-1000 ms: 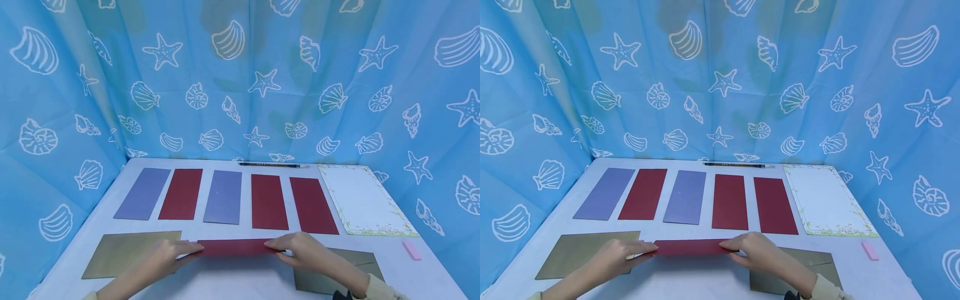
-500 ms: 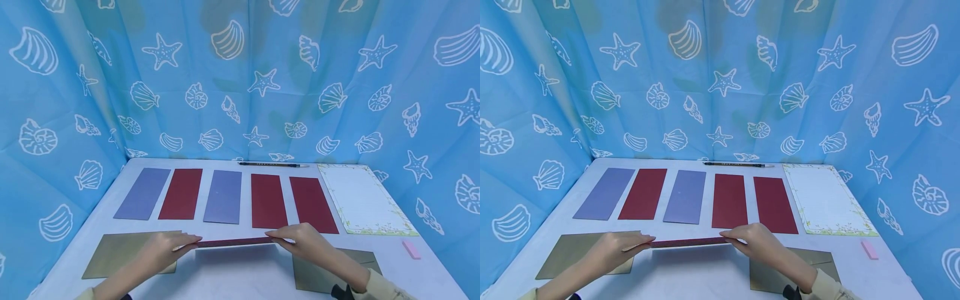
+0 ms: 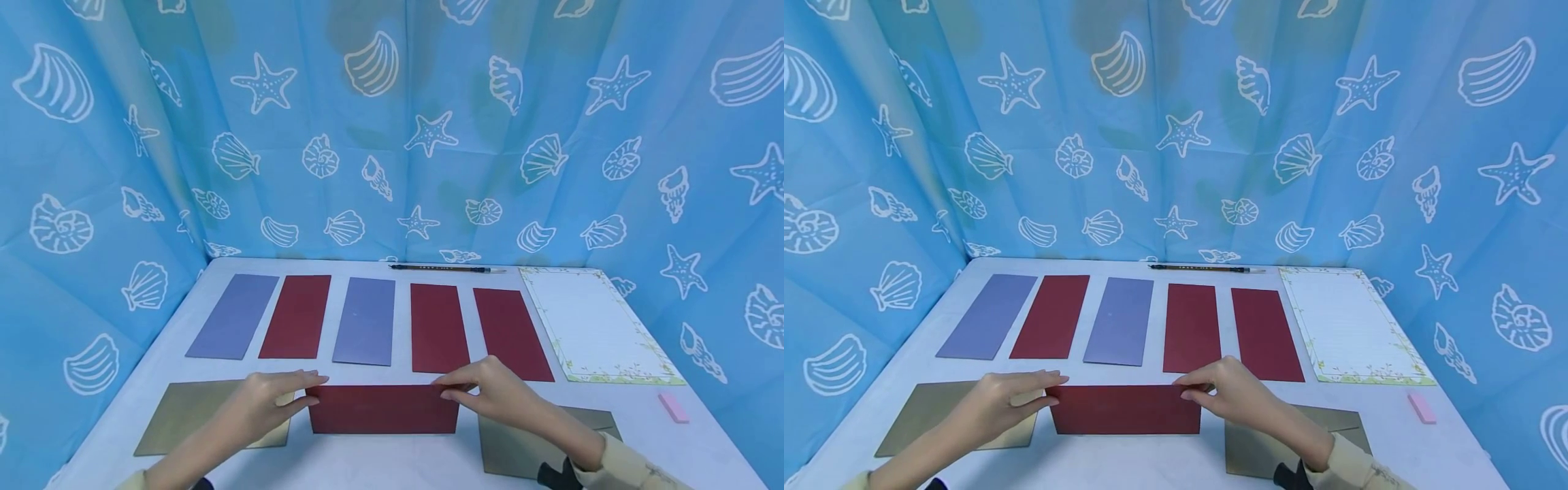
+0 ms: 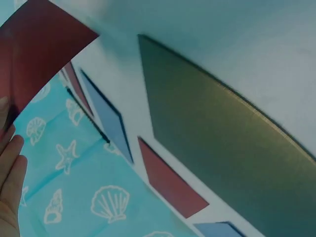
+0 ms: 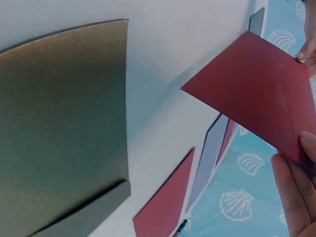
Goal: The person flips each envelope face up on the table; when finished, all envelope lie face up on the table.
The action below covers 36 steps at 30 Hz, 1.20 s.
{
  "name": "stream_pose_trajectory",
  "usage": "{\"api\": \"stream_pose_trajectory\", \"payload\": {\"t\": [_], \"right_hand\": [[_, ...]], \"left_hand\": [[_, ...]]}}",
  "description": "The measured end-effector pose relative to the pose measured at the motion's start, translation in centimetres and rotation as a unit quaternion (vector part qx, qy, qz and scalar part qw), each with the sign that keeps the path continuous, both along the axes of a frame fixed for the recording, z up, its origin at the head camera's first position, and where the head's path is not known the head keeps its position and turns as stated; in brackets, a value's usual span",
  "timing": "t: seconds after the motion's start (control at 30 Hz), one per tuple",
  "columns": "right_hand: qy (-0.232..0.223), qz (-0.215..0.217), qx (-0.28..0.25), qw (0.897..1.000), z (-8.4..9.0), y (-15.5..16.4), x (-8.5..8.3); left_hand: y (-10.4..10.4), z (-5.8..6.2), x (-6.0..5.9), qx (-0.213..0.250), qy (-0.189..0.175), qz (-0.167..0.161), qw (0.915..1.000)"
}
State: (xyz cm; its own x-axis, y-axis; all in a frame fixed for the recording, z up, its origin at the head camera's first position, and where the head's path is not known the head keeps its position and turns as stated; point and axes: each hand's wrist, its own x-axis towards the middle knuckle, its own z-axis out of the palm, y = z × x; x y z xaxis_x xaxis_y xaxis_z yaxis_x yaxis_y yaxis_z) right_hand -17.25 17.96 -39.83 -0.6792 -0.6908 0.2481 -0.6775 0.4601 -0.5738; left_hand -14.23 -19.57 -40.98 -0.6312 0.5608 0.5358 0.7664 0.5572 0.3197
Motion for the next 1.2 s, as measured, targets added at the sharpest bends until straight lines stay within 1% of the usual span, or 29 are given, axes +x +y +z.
{"api": "stream_pose_trajectory", "payload": {"t": [0.1,0.2,0.27,0.33,0.47,0.57,0.63,0.77,0.87,1.0,1.2], "right_hand": [[-0.014,-0.007,0.005,1.000,-0.4,-0.1,-0.2],[-0.008,-0.018,0.009,1.000,-0.6,-0.2,-0.3],[0.016,-0.024,0.019,0.999,-0.8,-0.3,-0.3],[0.052,-0.027,0.031,0.998,-1.0,-0.4,-0.4],[0.134,-0.018,0.049,0.990,-1.5,-0.5,-0.6],[0.161,-0.007,0.048,0.986,-1.8,-0.6,-0.7],[0.156,-0.002,0.042,0.987,-1.9,-0.5,-0.8],[0.112,0.000,0.036,0.993,-1.9,-0.5,-1.3],[0.082,-0.004,0.044,0.996,-1.9,-0.4,-1.7],[0.065,-0.002,0.059,0.996,-1.9,-0.4,-2.0],[0.028,-0.002,0.078,0.997,-2.1,-0.5,-2.3]], "left_hand": [[0.2,-0.5,-0.1,-0.013,-0.021,0.017,0.9996],[0.4,-0.8,-0.3,-0.017,-0.023,0.021,0.9994],[0.5,-0.9,-0.4,-0.019,-0.024,0.026,0.9992],[0.7,-1.0,-0.5,-0.022,-0.029,0.031,0.9989],[0.9,-1.0,-0.7,-0.035,-0.044,0.048,0.9973],[0.9,-1.1,-1.0,-0.045,-0.044,0.051,0.9967],[0.9,-1.2,-1.2,-0.050,-0.041,0.048,0.9967],[0.7,-1.2,-1.9,-0.055,-0.051,0.037,0.9965],[0.6,-1.1,-2.5,-0.061,-0.072,0.028,0.9951],[0.5,-1.0,-3.3,-0.077,-0.102,0.017,0.9917],[0.6,-1.0,-4.3,-0.105,-0.134,0.014,0.9853]]}}
